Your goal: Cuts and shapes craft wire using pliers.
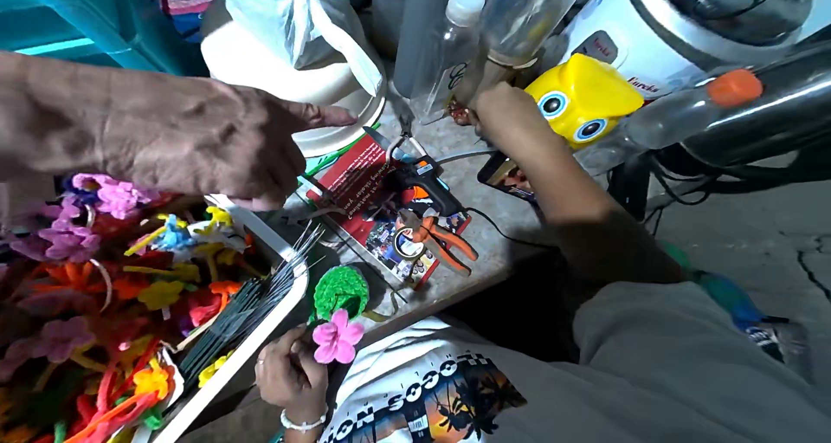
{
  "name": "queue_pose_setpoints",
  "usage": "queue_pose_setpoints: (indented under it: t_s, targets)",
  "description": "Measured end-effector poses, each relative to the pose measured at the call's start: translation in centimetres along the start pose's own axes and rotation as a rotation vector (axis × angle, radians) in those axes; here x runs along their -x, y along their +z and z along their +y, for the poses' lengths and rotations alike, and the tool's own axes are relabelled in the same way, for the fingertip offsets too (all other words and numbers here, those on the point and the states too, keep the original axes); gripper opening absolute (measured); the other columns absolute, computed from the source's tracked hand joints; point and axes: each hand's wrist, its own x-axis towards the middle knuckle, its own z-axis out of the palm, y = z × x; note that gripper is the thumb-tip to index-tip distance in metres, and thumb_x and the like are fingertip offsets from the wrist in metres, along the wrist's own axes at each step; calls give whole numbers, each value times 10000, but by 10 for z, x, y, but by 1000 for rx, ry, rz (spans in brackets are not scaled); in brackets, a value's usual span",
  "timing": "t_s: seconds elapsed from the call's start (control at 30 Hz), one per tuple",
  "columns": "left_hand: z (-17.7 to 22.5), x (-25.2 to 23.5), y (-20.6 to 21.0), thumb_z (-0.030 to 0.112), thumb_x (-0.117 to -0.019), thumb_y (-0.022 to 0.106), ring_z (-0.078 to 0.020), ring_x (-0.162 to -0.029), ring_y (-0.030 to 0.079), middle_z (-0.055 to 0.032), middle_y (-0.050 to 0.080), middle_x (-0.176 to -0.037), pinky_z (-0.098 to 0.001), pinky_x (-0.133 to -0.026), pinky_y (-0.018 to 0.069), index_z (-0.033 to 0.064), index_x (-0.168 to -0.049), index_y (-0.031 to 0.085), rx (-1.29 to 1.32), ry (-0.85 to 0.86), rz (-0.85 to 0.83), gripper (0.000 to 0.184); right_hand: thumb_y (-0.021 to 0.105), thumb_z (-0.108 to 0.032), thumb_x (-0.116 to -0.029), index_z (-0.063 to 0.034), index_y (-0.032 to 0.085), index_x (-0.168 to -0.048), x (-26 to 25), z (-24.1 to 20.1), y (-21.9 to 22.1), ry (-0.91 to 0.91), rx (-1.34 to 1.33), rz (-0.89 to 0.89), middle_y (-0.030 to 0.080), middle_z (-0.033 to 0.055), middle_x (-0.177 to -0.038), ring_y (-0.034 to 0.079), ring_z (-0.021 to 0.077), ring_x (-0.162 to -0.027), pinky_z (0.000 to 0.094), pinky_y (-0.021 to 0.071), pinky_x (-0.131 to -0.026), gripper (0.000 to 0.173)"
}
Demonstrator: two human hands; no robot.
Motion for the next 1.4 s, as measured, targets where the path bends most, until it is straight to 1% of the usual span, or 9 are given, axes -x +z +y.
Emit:
queue_pose_setpoints:
  t_s: [0.3,0.47,0.67,0.77,0.87,0.97,1.1,1.27,1.4]
  targets:
    - [-4,-1,2,220,-1110,418,-27,-915,635,-27,653,-900,-180,-878,508,47,-1093,606,217,-13,57,256,568,51,-965,97,665,-948,-18,1,30,-130,307,-125,665,324,-964,661,537,-930,671,505,-705,110]
    - [-8,-1,4,186,-1116,408,-25,-870,667,-30,683,-975,-209,-796,569,44,-1143,616,337,-86,93,253,642,33,-930,66,680,-912,-26,15,37,-285,401,-125,672,305,-939,663,526,-907,671,511,-700,54]
    - [10,-6,-11,217,-1116,424,-24,-902,699,29,730,-999,-236,-816,598,77,-1127,643,526,-216,110,260,722,-77,-924,53,698,-975,-32,17,30,-345,474,-212,675,318,-1001,656,541,-959,708,502,-759,142]
    - [24,-9,-24,208,-1104,464,-101,-945,730,29,746,-1046,-310,-854,621,113,-1138,662,708,-358,125,223,746,-89,-902,19,711,-926,-36,18,32,-371,511,-228,688,288,-975,663,520,-951,696,508,-754,116]
    - [31,-13,-42,161,-1093,466,-186,-1005,735,-45,745,-1130,-362,-898,615,100,-1173,664,987,-607,99,223,790,-103,-858,-28,731,-880,-45,24,36,-408,521,-236,699,264,-951,668,502,-946,704,508,-751,98]
    - [38,-17,-58,121,-1088,413,-219,-1038,734,-100,726,-1182,-387,-921,613,65,-1174,660,1204,-826,70,267,795,-89,-849,-58,755,-893,-50,32,37,-486,495,-214,709,251,-952,670,499,-950,713,503,-747,67]
    - [39,-15,-67,122,-1092,392,-247,-1096,720,-141,712,-1219,-419,-957,600,29,-1182,665,1344,-927,35,302,765,-99,-893,-56,755,-952,-46,31,32,-532,449,-185,712,255,-974,670,503,-968,720,501,-771,73]
    - [44,-8,-77,150,-1106,387,-233,-1104,716,-144,699,-1249,-402,-957,599,18,-1230,651,1387,-952,-24,320,669,-122,-982,23,650,-1111,-20,16,12,-571,272,7,665,344,-990,647,594,-930,786,474,-726,195]
    - [54,-4,-84,211,-1112,410,-199,-1081,723,-116,709,-1239,-370,-940,602,57,-1279,644,1357,-928,-92,326,567,-147,-1014,128,557,-1177,33,-8,-21,-520,54,248,608,435,-1064,590,674,-999,837,413,-793,320]
